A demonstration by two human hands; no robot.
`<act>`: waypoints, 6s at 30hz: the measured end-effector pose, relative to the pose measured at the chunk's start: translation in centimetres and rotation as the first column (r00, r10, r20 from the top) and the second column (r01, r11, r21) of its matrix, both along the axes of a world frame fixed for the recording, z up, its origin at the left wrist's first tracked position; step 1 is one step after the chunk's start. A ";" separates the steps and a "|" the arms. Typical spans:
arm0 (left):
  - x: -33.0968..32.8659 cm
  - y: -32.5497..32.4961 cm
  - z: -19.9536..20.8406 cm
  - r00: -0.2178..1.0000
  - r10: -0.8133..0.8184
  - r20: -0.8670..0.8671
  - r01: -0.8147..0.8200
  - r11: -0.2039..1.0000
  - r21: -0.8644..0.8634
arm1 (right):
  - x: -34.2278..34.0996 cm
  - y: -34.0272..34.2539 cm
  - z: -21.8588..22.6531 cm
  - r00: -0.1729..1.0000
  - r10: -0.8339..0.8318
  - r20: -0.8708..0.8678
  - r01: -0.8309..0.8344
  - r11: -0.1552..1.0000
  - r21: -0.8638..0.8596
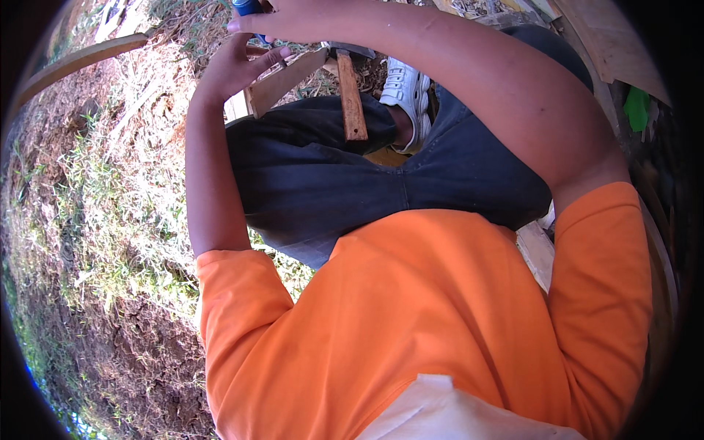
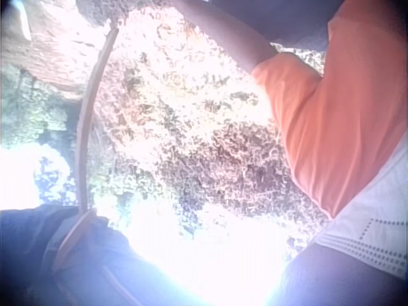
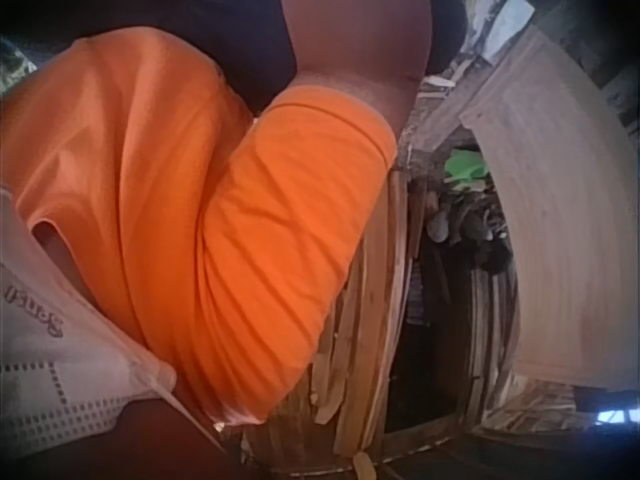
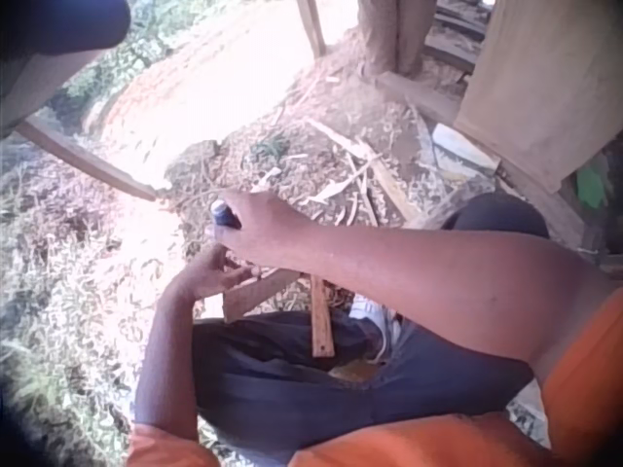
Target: The person sits on the ground and uses a knife to carve a piece of wood, holding it with their left hand and shaving off thin strips. They periodically reposition the wood and continue carving along its length.
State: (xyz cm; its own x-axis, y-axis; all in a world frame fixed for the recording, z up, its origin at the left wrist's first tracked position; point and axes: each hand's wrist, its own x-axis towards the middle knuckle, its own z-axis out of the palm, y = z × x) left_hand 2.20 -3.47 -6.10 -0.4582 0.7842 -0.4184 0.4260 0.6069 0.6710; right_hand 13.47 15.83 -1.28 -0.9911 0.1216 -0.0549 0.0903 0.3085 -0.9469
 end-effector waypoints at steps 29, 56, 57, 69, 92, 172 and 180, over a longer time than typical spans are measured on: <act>1.8 -1.4 -1.8 0.865 0.458 0.204 -0.488 0.863 0.129 | 7.3 -7.0 -22.4 0.555 -0.159 0.816 0.217 0.975 0.042; 2.4 -1.4 -1.3 0.870 0.481 0.114 -0.494 0.850 0.184 | 5.1 3.8 5.9 0.969 0.235 -0.073 -0.228 0.970 0.089; 2.5 -1.4 -1.3 0.850 0.505 0.146 -0.525 0.830 0.187 | 5.1 4.0 5.4 0.962 0.258 -0.094 -0.246 0.961 0.126; 3.9 -2.9 -1.0 0.874 0.459 0.158 -0.484 0.844 0.230 | 4.5 4.5 7.5 0.945 0.323 0.046 -0.326 0.935 0.139; 4.6 -1.8 -1.7 0.790 0.601 0.123 -0.608 0.743 0.279 | 6.1 6.0 11.7 0.908 0.415 -0.054 -0.412 0.909 0.064; -1.0 -1.6 0.1 0.855 0.518 -0.011 -0.475 0.791 0.385 | 4.3 9.2 9.8 0.972 -0.234 0.006 0.229 0.942 -0.246; 1.0 5.4 1.2 0.926 0.322 0.199 -0.374 0.862 0.342 | 8.4 12.8 11.6 0.925 -0.345 -0.161 0.323 0.934 -0.152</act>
